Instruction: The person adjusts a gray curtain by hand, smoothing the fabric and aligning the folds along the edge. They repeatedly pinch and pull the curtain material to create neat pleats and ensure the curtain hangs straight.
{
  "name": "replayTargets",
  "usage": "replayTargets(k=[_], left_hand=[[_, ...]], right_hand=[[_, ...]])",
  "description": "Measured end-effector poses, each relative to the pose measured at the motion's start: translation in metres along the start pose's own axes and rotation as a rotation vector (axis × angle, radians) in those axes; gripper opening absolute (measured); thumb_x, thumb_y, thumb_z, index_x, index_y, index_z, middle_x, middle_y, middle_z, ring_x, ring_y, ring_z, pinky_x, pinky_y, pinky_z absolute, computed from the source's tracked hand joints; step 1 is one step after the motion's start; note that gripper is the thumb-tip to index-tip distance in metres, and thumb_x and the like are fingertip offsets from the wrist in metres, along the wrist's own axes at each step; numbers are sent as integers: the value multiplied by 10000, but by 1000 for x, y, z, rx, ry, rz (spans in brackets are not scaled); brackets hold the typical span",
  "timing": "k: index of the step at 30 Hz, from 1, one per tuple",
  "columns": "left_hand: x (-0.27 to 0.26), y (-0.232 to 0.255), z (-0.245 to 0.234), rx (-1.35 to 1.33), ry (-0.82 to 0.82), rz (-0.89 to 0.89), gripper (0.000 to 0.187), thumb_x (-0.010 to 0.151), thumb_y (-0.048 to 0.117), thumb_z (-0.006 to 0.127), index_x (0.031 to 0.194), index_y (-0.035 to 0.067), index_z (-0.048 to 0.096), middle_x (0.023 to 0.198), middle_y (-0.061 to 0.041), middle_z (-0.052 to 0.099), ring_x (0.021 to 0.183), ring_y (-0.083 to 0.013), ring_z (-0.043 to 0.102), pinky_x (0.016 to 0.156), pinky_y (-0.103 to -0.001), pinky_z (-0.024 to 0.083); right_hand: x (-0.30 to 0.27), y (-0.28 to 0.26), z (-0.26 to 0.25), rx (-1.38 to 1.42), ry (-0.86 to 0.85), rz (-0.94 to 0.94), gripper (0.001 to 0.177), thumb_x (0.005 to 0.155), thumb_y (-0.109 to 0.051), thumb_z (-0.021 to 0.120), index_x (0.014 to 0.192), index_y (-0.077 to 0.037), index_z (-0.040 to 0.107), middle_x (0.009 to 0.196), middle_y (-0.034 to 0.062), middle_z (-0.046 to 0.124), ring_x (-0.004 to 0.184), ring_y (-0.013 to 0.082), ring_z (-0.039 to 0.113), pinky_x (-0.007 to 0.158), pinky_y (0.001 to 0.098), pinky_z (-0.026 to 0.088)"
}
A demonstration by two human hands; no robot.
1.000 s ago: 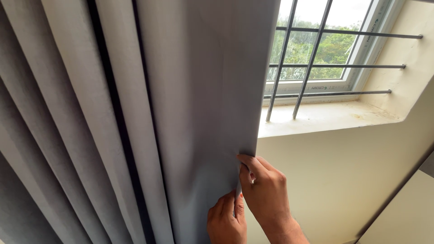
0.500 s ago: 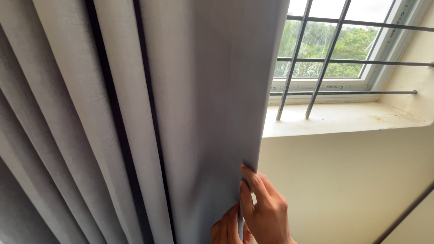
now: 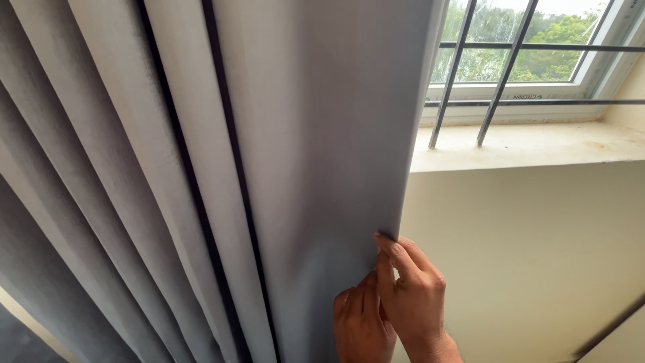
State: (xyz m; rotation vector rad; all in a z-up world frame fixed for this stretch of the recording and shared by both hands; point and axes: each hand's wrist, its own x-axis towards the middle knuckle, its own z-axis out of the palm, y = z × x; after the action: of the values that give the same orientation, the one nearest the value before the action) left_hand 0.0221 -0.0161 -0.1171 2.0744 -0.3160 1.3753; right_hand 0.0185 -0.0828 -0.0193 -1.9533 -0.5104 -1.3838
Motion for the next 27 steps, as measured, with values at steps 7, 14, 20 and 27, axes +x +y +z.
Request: replayTargets(k=[7, 14, 20, 27], left_hand=[[-9, -6, -1, -18, -27, -25, 219, 891, 122, 733, 1084, 21, 707, 1001, -94, 768, 888, -238, 725, 850, -395, 545], [0, 4, -16, -25, 10, 36, 307, 870, 49, 684, 1176, 18, 690, 1027, -85, 767, 904, -217, 724, 839, -379, 530], [-1, 4, -11, -28, 4, -16, 256, 883, 77, 712, 1136, 41, 691, 987, -43, 766, 880, -189, 726, 790, -371, 517], [0, 4, -8, 73, 23, -28, 187, 909, 103, 733, 1084, 50, 692, 951, -38, 757, 830, -189, 717, 778, -367, 520]], right_hand=[[-21, 4, -2, -31, -29, -16, 190, 902, -11, 707, 1066, -73, 780, 1014, 68, 778, 848, 200, 759, 702, 306, 629], [-16, -12, -11, 3, 52, -24, 169, 924, -40, 735, 1087, -65, 773, 1090, 89, 770, 900, 205, 763, 715, 291, 628], [-25, 2, -5, -62, 64, -58, 132, 938, -49, 751, 1061, -78, 790, 1047, 47, 777, 918, 190, 758, 757, 296, 626], [-26, 10, -3, -66, -54, 124, 143, 864, -37, 727, 965, -77, 819, 950, 42, 791, 734, 174, 747, 658, 290, 619]])
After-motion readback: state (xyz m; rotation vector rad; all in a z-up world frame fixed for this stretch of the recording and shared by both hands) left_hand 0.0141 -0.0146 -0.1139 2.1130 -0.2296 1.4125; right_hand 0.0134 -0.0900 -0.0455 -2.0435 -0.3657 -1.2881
